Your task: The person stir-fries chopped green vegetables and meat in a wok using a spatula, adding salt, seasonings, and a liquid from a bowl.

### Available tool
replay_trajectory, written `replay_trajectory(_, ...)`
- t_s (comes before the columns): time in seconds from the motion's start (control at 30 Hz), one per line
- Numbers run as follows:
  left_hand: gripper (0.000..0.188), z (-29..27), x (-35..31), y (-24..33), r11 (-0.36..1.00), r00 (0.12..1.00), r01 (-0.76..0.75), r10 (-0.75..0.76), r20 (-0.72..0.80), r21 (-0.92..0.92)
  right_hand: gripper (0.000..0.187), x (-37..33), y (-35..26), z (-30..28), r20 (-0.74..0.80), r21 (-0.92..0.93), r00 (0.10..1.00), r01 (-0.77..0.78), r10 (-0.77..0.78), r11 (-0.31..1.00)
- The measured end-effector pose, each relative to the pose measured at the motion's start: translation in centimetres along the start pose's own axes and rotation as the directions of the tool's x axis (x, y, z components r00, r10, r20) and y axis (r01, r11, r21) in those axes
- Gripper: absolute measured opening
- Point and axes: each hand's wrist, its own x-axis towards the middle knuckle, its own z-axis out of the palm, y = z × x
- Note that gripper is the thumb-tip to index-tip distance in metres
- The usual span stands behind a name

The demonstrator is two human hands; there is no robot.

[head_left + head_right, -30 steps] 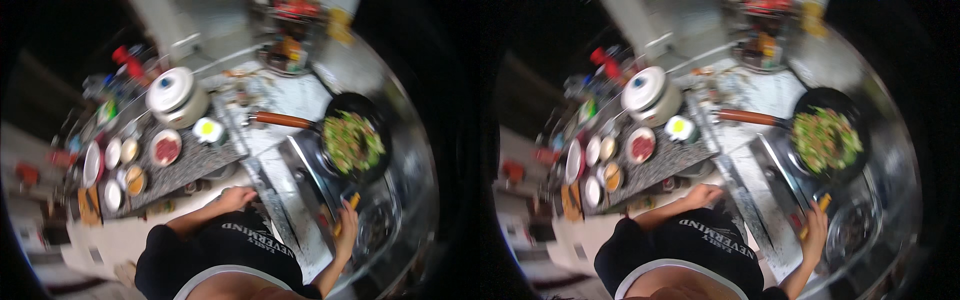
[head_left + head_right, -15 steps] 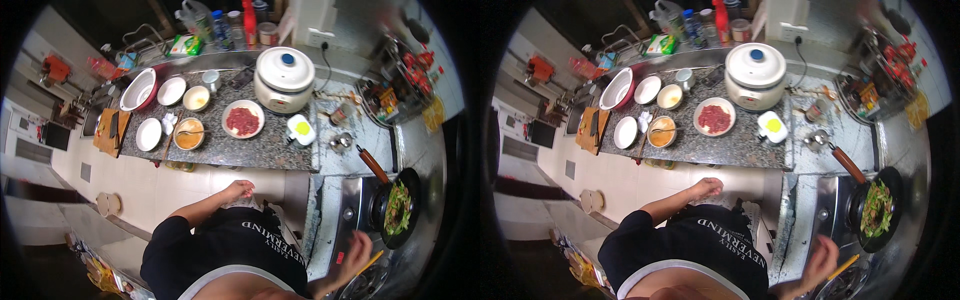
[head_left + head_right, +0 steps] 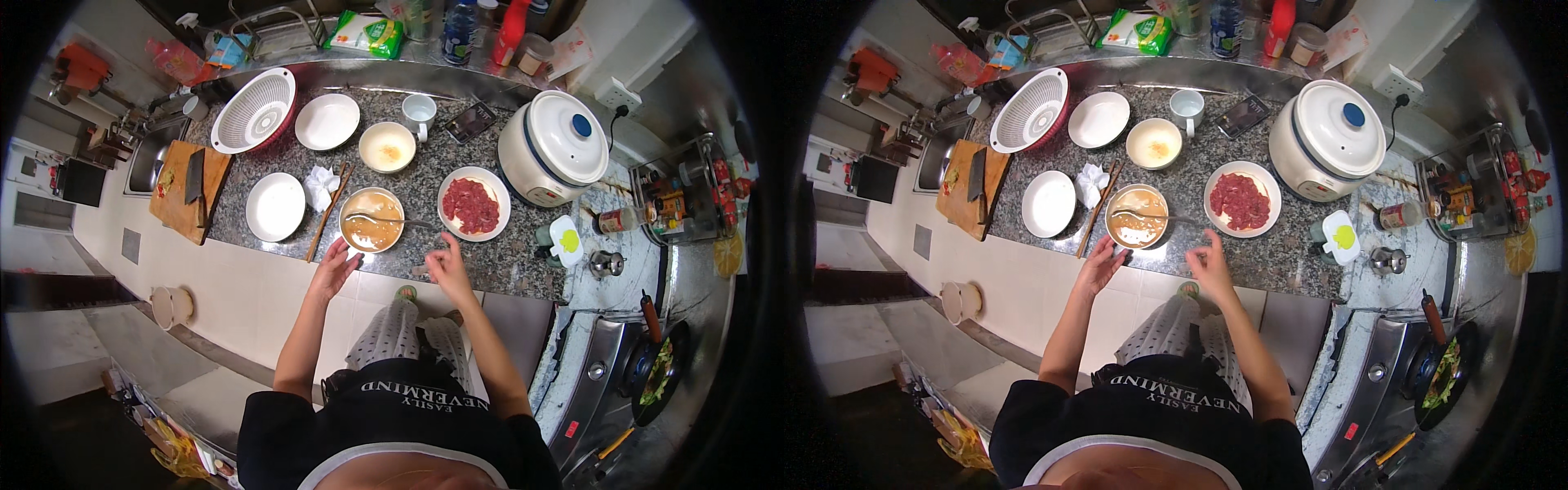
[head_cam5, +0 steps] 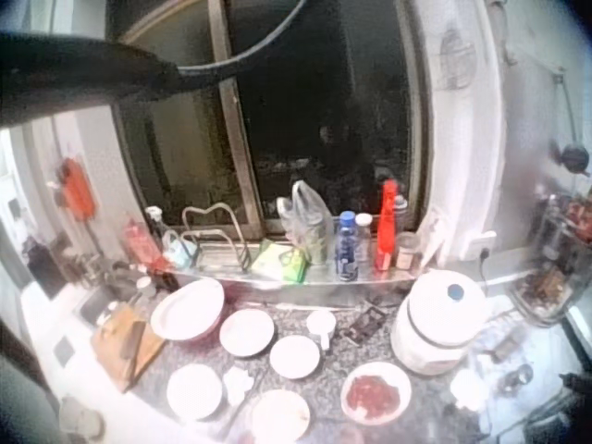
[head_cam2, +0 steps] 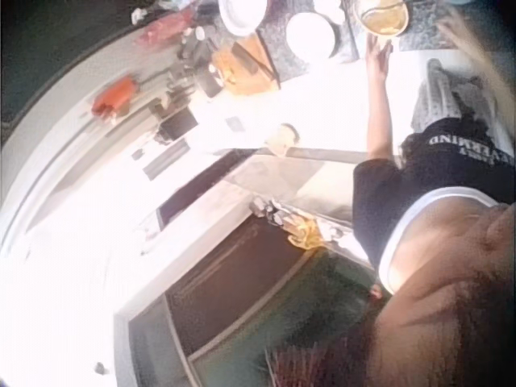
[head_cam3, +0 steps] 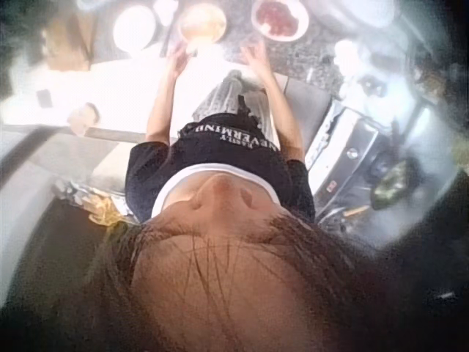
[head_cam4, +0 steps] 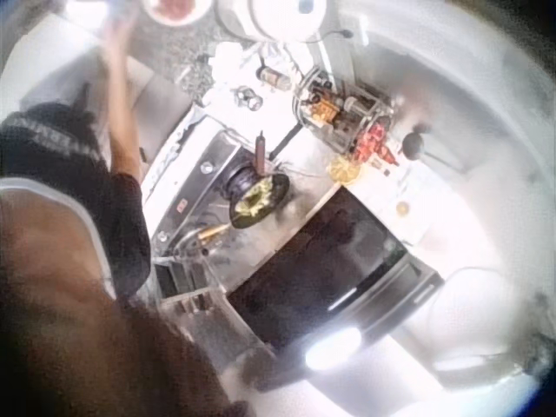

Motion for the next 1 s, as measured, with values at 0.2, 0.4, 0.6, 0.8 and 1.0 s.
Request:
replay_trajectory(0.2,0.058,-0.3,3.3,0.9,0.999,0.987,0.036,-0.037,0.157,0.009,0.036,6.6,0.4,1.0,0.26,0.295,0.95,-0.247,0.171,0.923)
replay_trajectory(0.4,0.053,-0.9,3.8,1.9,0.994,0.971,0.101,-0.106,0.216,0.035,0.024,3.7,-5.2,4.0,0.27,-0.45,0.902,0.428,-0.337,0.784)
replay_trajectory(0.6,0.054,-0.5,4.7,2.4,0.99,0.962,0.129,-0.138,0.236,0.055,0.026,1.9,-7.4,3.9,0.274,-0.526,0.817,0.569,-0.508,0.632)
replay_trajectory(0.8,0.05,0.3,5.3,1.3,0.994,0.979,0.098,-0.104,0.176,0.039,0.026,1.6,-5.2,1.9,-0.132,-0.03,0.984,0.121,-0.123,0.992)
replay_trajectory(1.0,0.052,2.3,4.2,1.5,0.994,0.985,0.103,-0.098,0.14,-0.033,0.034,1.1,-3.4,0.5,-0.199,0.174,0.98,0.061,-0.026,0.983)
